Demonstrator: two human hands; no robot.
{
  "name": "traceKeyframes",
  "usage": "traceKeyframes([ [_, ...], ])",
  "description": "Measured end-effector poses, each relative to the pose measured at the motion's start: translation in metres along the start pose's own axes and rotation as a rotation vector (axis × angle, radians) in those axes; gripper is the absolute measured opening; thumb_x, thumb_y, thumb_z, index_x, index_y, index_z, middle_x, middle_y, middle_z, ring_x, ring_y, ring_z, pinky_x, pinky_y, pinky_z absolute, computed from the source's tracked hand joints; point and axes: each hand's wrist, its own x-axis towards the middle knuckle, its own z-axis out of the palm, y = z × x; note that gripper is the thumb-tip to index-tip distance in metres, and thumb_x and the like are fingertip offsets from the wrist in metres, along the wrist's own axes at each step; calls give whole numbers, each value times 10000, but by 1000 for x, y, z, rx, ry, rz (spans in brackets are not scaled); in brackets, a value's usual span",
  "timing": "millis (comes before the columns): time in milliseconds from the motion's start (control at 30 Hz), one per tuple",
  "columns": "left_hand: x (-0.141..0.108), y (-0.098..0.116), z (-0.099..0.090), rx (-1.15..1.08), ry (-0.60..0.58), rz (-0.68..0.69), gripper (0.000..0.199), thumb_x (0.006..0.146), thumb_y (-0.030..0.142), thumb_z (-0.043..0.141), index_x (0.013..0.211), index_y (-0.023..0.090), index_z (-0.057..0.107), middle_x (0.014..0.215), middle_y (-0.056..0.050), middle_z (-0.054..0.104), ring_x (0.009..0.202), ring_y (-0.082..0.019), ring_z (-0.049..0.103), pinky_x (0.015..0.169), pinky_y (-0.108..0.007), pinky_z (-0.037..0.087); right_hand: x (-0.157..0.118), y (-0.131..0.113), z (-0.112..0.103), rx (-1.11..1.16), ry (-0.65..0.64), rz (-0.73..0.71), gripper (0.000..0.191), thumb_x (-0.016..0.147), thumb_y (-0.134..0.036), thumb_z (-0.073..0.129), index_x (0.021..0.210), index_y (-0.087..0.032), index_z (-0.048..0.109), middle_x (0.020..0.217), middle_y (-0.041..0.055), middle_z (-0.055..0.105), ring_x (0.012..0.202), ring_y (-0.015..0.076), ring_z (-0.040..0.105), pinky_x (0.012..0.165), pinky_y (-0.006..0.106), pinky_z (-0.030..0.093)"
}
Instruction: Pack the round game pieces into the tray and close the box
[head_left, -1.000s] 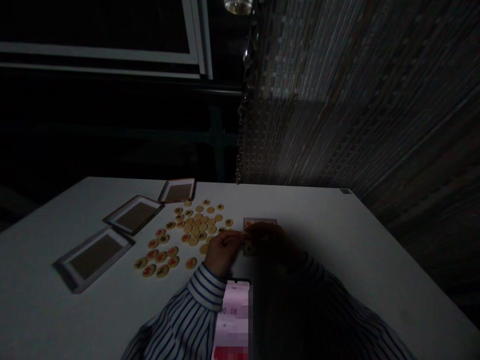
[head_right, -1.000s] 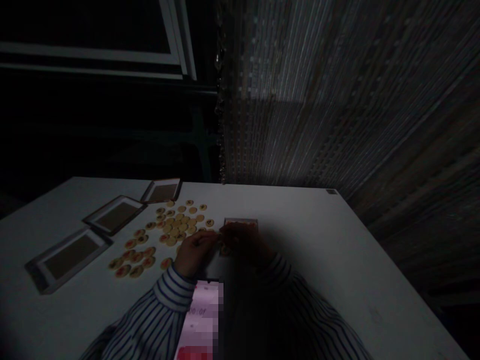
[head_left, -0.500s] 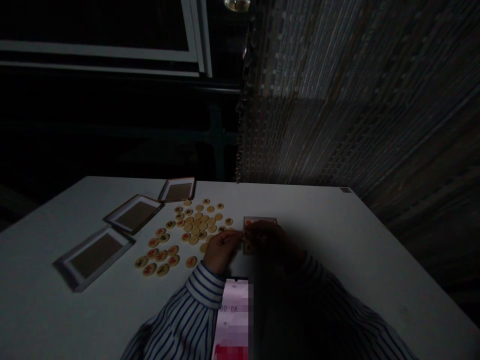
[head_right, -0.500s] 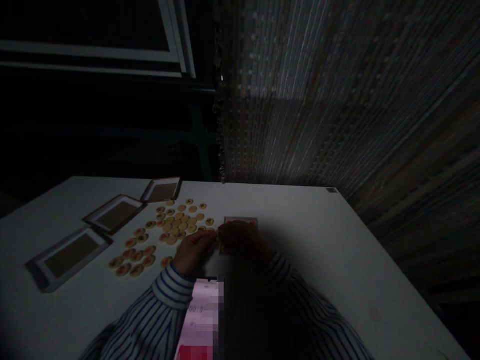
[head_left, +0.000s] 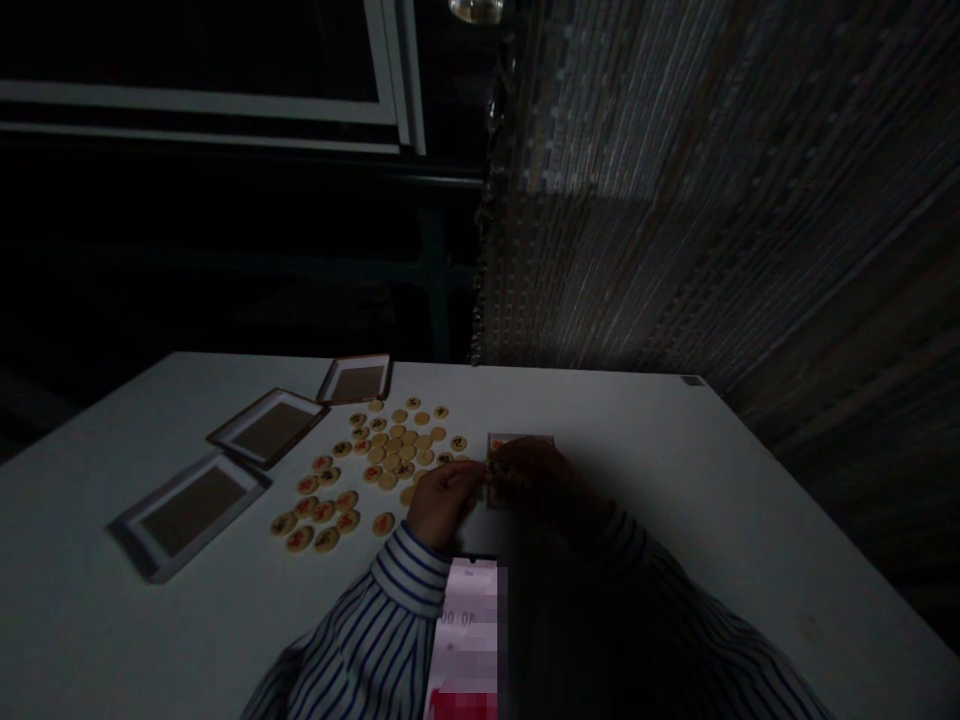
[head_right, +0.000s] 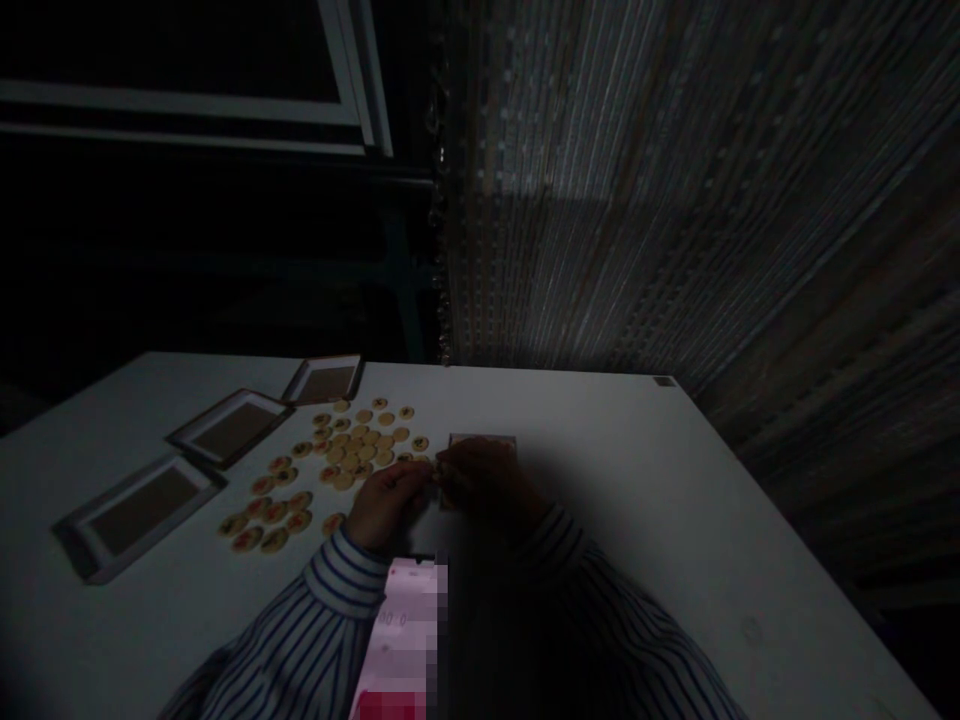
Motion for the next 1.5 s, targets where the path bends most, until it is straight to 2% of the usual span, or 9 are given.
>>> traceKeyframes([
  [167, -2, 4, 0, -1, 3, -8, 348, 595, 448, 659, 745, 133, 653, 418, 46, 506, 360, -52, 391, 382, -179, 271, -1, 2, 3, -8, 4, -16, 217, 785, -291, 519, 952, -167, 582, 872, 102, 650, 795, 185, 598, 709, 309, 466],
  [400, 3, -5, -1, -34, -10, 24, 369, 604, 442, 655, 796, 127, 660, 503, 4, 588, 415, -75, 469, 405, -182, 325, 0, 6, -1, 1, 31, -82, 185, 783, -277, 522, 917, -166, 587, 850, 92, 654, 772, 169, 597, 699, 286, 461],
  [567, -1, 3, 1, 51, 39, 86, 291, 619, 380, 641, 779, 140, 674, 694, -51, 677, 599, -134, 585, 530, -217, 430, 3, 7, -12, -29, -93, 9, 174, 721, -267, 579, 873, -183, 603, 844, 89, 653, 767, 192, 592, 680, 296, 459],
  [700, -3, 6, 3, 164, 47, 200, 233, 629, 311, 621, 779, 138, 664, 753, -62, 684, 726, -170, 612, 666, -261, 468, 1, 11, -15, -73, -110, 71, 214, 735, -276, 556, 920, -178, 603, 858, 95, 645, 771, 190, 578, 679, 292, 444],
  [800, -1, -2, 3, 283, 49, 269, 253, 668, 299, 572, 840, 131, 652, 735, -57, 674, 691, -164, 605, 646, -267, 472, -1, 17, -14, -103, -154, 93, 253, 746, -296, 544, 957, -167, 598, 869, 92, 638, 765, 180, 565, 673, 285, 427],
  [900, 1, -10, 3, 383, 53, 317, 266, 692, 302, 548, 879, 138, 642, 787, -57, 673, 730, -164, 606, 672, -270, 473, -2, 22, -14, -137, -238, 135, 215, 738, -302, 551, 874, -148, 614, 821, 88, 635, 723, 170, 552, 651, 277, 410],
  [1033, 1, -13, 4, 484, 55, 334, 289, 725, 316, 521, 934, 145, 623, 800, -54, 675, 730, -164, 610, 643, -264, 477, -4, 24, -13, -164, -245, 182, 194, 751, -301, 528, 826, -144, 613, 803, 89, 631, 706, 162, 543, 643, 263, 396],
  [1300, 2, -14, 3, 573, 75, 369, 280, 746, 313, 504, 950, 155, 614, 806, -50, 675, 711, -156, 611, 614, -251, 474, -2, 23, -11, -295, -424, 284, 269, 751, -402, 513, 803, -169, 637, 772, 63, 647, 637, 142, 546, 560, 235, 338],
  [1500, 0, -12, 2, 595, 75, 384, 285, 752, 317, 498, 954, 151, 611, 782, -46, 669, 657, -145, 601, 580, -246, 469, 2, 14, -14, -408, -518, 274, 292, 755, -427, 492, 794, -181, 644, 769, 68, 651, 646, 162, 576, 538, 236, 345],
])
